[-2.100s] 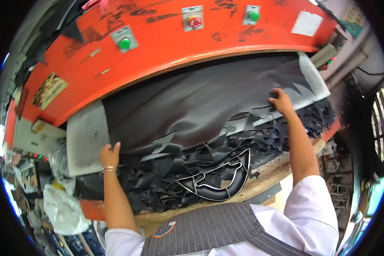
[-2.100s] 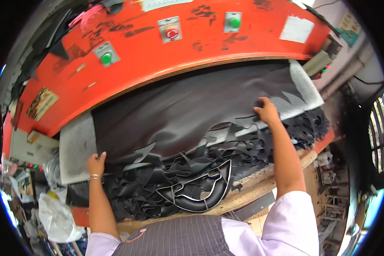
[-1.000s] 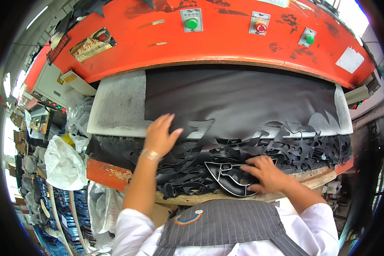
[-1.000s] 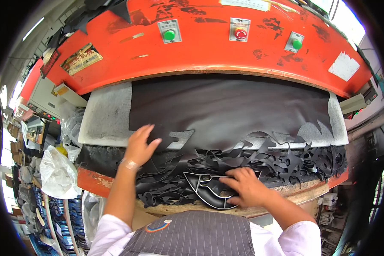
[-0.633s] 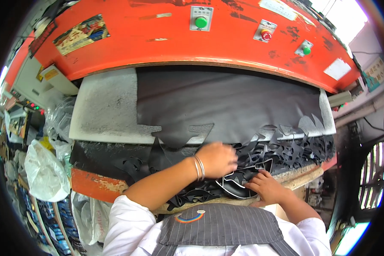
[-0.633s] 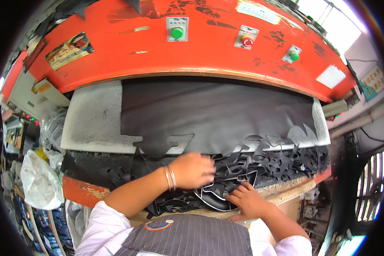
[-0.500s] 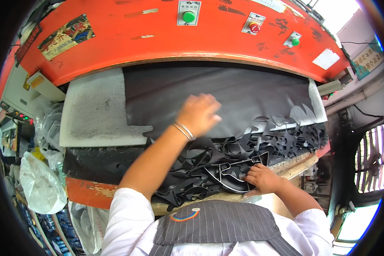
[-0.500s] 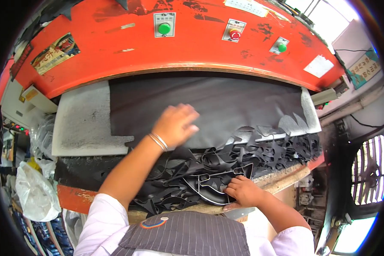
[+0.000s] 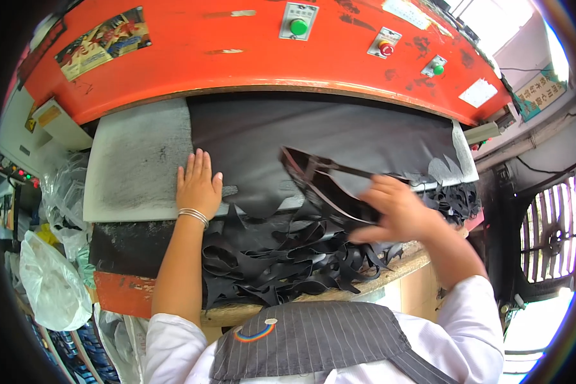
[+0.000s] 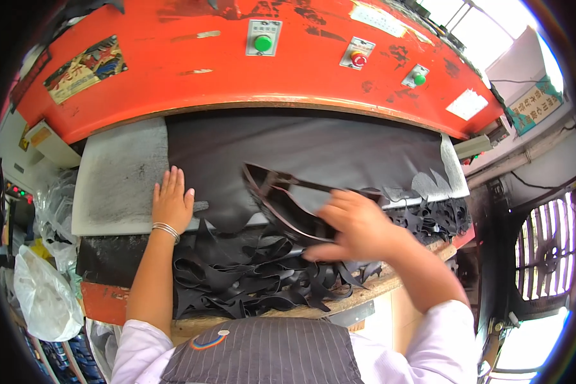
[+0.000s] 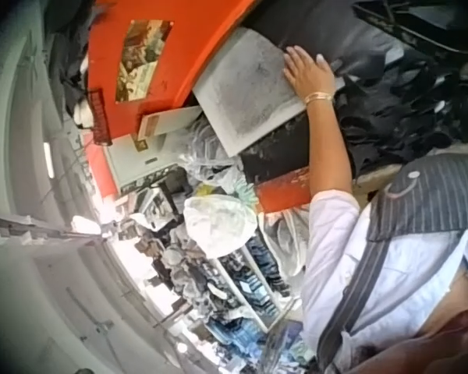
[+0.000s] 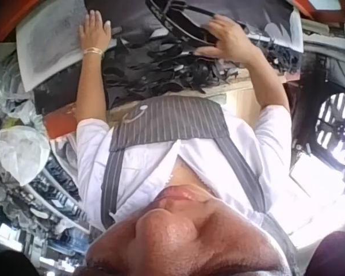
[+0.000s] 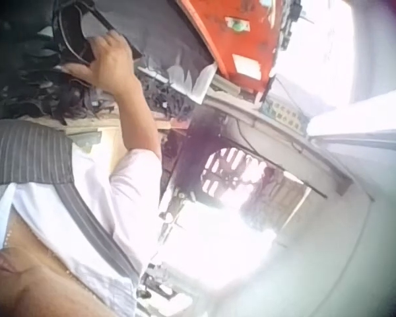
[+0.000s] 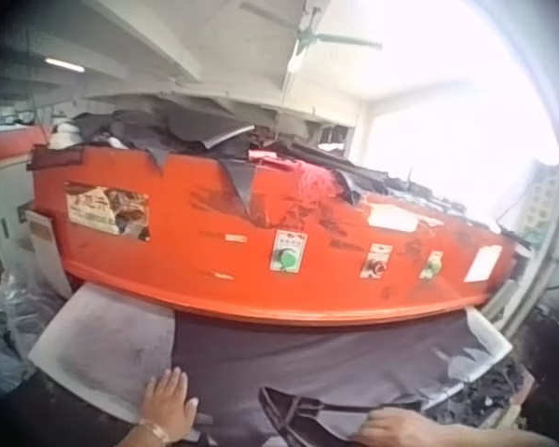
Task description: Operating a hydraulic press machine with a metal die to cut specific shapes out of a large leather sheet.
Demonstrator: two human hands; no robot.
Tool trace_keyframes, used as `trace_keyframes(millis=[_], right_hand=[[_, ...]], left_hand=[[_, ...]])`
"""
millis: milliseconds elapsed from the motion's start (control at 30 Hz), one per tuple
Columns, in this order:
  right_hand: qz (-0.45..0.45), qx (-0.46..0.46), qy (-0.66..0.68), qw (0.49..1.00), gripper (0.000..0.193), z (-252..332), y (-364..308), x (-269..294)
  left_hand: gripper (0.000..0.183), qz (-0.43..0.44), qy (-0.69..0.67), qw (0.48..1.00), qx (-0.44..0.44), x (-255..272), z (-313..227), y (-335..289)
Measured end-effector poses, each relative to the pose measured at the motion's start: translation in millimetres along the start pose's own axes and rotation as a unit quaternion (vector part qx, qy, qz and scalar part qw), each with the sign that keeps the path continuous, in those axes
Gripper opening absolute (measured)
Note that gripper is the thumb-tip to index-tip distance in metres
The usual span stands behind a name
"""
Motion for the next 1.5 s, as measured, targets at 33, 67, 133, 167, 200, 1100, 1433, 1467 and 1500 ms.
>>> trace_keyframes(millis=[33,67,133,167,200,1100,1433,1467,1500], right_hand=[[-0.037,0.028,-0.014,0.999,0.061,1.1,22.4,-17.6],[-0.074,0.055,-0.027,0.995,0.061,-2.1,41.7,-35.1],[-0.098,0.07,-0.046,0.992,0.059,-12.5,77.9,-71.3],[-0.101,0.075,-0.044,0.991,0.059,-15.6,94.4,-86.2],[-0.099,0.084,-0.058,0.99,0.058,-16.9,108.7,-98.9],[-0.251,-0.449,-0.035,0.857,0.051,-189.7,-167.6,-92.5],[-0.253,-0.529,-0.068,0.807,0.051,-247.1,-123.7,-61.0],[-0.202,-0.557,-0.088,0.801,0.051,-249.5,-123.6,-62.8],[-0.239,-0.528,-0.112,0.807,0.05,-243.3,-112.5,-57.8]], left_hand=[[0.06,-0.011,-0.004,1.0,-0.009,1.2,-2.2,-4.2],[0.06,-0.016,-0.003,1.0,-0.009,1.9,-4.5,-7.4],[0.059,-0.011,-0.029,0.999,-0.024,1.5,-6.8,-15.6],[0.058,-0.024,-0.037,0.999,-0.027,2.2,-4.0,-20.4],[0.058,-0.026,-0.033,0.999,-0.025,4.1,-0.6,-22.6],[0.049,-0.098,-0.118,0.987,-0.04,6.4,22.9,7.5],[0.032,-0.067,-0.215,0.97,0.095,17.1,61.5,61.5],[0.033,-0.042,-0.169,0.98,0.094,17.4,61.6,58.7],[0.035,-0.067,-0.162,0.981,0.087,16.5,69.1,54.3]])
Point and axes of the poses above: each hand's wrist, its own y-axis towards the middle knuckle, its own x-axis out of the back of the hand, z = x × y, the point moved 8 cm from there along y, towards the middle knuckle, and after that the axes turned 5 degrees about y, right-handed, at the moved point
